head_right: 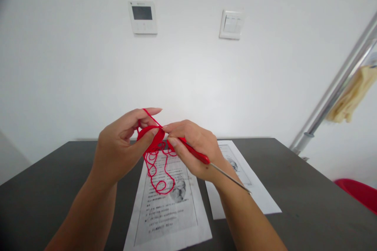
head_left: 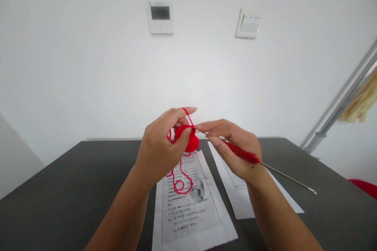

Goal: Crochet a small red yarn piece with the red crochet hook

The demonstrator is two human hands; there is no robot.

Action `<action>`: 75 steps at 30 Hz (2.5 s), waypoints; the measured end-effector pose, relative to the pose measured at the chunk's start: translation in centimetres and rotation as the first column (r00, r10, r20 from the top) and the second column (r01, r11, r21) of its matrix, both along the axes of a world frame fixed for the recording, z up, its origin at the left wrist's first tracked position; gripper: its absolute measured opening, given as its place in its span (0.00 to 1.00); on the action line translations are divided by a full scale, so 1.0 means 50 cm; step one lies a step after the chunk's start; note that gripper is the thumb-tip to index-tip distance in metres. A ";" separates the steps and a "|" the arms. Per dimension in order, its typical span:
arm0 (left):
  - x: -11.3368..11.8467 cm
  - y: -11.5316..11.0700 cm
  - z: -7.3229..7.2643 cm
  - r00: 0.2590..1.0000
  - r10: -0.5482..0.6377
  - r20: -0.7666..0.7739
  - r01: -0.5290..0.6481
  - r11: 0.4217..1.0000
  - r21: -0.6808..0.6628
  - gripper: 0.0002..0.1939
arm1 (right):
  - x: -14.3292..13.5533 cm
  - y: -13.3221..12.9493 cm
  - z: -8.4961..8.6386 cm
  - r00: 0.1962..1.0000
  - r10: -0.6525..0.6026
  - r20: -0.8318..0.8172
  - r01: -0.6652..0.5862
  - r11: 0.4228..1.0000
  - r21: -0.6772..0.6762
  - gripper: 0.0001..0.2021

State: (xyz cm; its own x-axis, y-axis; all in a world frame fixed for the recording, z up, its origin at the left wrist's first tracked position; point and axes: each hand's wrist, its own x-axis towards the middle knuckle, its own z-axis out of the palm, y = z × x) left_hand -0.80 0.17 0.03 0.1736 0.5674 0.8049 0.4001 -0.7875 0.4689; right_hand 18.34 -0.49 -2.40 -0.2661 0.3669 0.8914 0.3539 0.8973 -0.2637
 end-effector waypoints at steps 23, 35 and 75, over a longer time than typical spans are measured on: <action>-0.001 -0.001 -0.003 1.000 0.016 -0.018 -0.015 0.998 0.067 0.19 | -0.001 -0.001 0.005 0.999 0.011 0.033 -0.013 0.999 0.048 0.07; 0.000 -0.002 0.000 0.999 0.035 -0.039 -0.032 0.997 0.073 0.19 | -0.001 0.000 0.002 1.000 0.019 0.022 -0.020 0.998 0.057 0.08; -0.012 -0.004 0.005 0.999 0.035 -0.017 -0.038 0.984 -0.172 0.22 | -0.004 0.000 0.008 0.997 0.029 0.072 -0.035 0.996 0.079 0.08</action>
